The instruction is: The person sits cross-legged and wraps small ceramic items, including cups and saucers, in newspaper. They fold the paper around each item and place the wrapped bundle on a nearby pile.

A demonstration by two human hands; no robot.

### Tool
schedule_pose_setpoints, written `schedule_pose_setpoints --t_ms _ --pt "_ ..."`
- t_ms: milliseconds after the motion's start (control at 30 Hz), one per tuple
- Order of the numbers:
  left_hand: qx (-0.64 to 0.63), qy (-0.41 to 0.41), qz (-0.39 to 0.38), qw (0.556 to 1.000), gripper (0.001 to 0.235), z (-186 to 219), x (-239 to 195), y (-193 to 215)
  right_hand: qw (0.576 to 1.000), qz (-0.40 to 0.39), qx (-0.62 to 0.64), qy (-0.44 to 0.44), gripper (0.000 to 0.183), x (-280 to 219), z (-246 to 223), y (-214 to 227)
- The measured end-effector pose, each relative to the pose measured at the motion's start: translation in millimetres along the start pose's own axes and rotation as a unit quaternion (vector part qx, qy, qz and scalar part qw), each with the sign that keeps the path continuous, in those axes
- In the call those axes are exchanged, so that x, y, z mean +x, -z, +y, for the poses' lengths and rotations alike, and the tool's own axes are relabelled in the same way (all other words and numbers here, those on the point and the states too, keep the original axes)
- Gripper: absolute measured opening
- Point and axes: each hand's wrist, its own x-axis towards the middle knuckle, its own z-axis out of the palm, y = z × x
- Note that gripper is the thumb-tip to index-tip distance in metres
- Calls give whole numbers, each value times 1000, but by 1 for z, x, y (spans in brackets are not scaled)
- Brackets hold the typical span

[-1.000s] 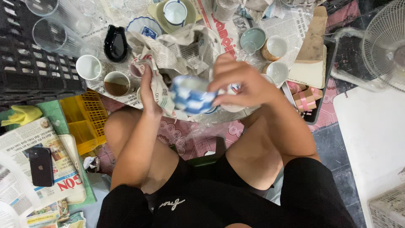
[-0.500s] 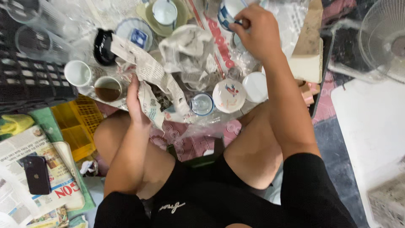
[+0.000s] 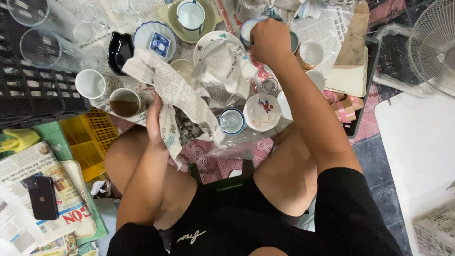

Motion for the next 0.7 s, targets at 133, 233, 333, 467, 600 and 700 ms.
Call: schedule_pose_setpoints --t_ms 133,233,333,467,600,700 --pt "38 -8 -29 999 47 -4 -9 11 997 -27 62 -37 13 6 3 -12" --pt "10 41 -15 999 48 -6 -9 12 996 4 90 -10 21 12 8 -21" --pt "40 43 0 998 46 -2 -10 8 996 66 60 15 14 11 6 -31" --pt "-39 100 3 994 50 5 -12 -4 997 47 59 28 11 11 6 -32" --pt "10 75 6 997 48 5 -12 5 996 37 70 44 11 7 5 -34" --pt "31 47 -22 998 44 -1 -10 19 995 36 78 47 11 9 7 -31"
